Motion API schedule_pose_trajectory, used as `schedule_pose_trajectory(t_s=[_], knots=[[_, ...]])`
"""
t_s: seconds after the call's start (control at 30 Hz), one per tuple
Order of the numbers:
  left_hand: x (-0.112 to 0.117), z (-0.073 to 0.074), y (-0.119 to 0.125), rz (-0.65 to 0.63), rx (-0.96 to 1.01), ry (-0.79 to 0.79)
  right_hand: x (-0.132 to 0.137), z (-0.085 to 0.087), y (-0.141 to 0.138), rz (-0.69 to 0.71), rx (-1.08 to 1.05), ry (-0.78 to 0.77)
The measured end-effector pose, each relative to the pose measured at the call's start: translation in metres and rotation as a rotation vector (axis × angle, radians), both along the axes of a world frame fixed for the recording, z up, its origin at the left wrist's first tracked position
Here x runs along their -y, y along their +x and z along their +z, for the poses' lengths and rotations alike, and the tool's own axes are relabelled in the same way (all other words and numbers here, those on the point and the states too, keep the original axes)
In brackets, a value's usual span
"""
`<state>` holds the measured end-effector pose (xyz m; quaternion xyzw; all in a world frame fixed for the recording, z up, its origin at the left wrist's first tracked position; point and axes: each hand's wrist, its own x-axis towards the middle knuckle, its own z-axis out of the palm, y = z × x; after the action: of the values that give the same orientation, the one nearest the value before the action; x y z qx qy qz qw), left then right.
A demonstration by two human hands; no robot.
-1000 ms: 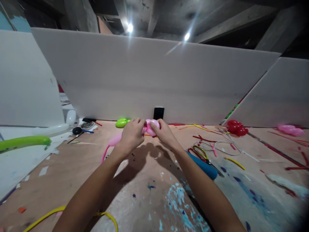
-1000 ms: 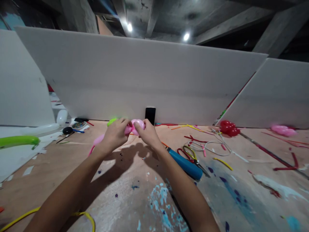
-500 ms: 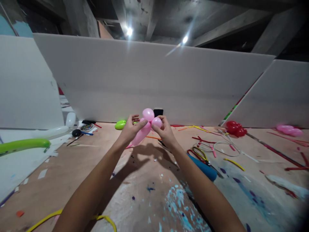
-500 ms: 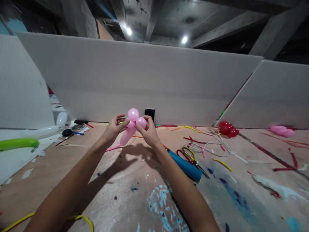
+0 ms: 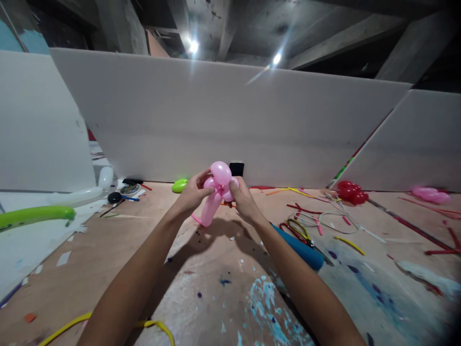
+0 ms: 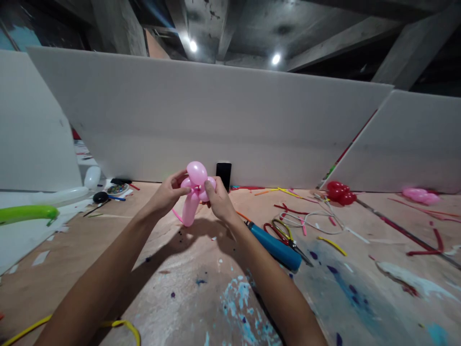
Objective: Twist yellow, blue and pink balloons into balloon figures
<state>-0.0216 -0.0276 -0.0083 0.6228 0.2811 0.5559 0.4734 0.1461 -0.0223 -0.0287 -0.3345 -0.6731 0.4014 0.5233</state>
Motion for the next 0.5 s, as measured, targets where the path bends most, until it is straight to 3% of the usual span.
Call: schedule_pose_trajectory(t_s=[0.13, 0.27, 0.37, 0.5], knots=[[0.002, -0.005, 0.011, 0.125, -0.056, 0.012, 0.003, 0.001, -0.002, -0.03, 0.008, 0.004], [0.011, -0.006, 0.024, 0.284, -0.225, 0.156, 0.005, 0.002, -0.001, -0.22, 0.135, 0.135], [0.017, -0.004, 0.027, 0.27, -0.224, 0.193, 0.006, 0.005, -0.001, -0.291, 0.042, 0.163], [0.014, 0.0, 0.02, 0.258, -0.09, 0.03, 0.004, 0.007, 0.002, -0.194, -0.046, 0.137]])
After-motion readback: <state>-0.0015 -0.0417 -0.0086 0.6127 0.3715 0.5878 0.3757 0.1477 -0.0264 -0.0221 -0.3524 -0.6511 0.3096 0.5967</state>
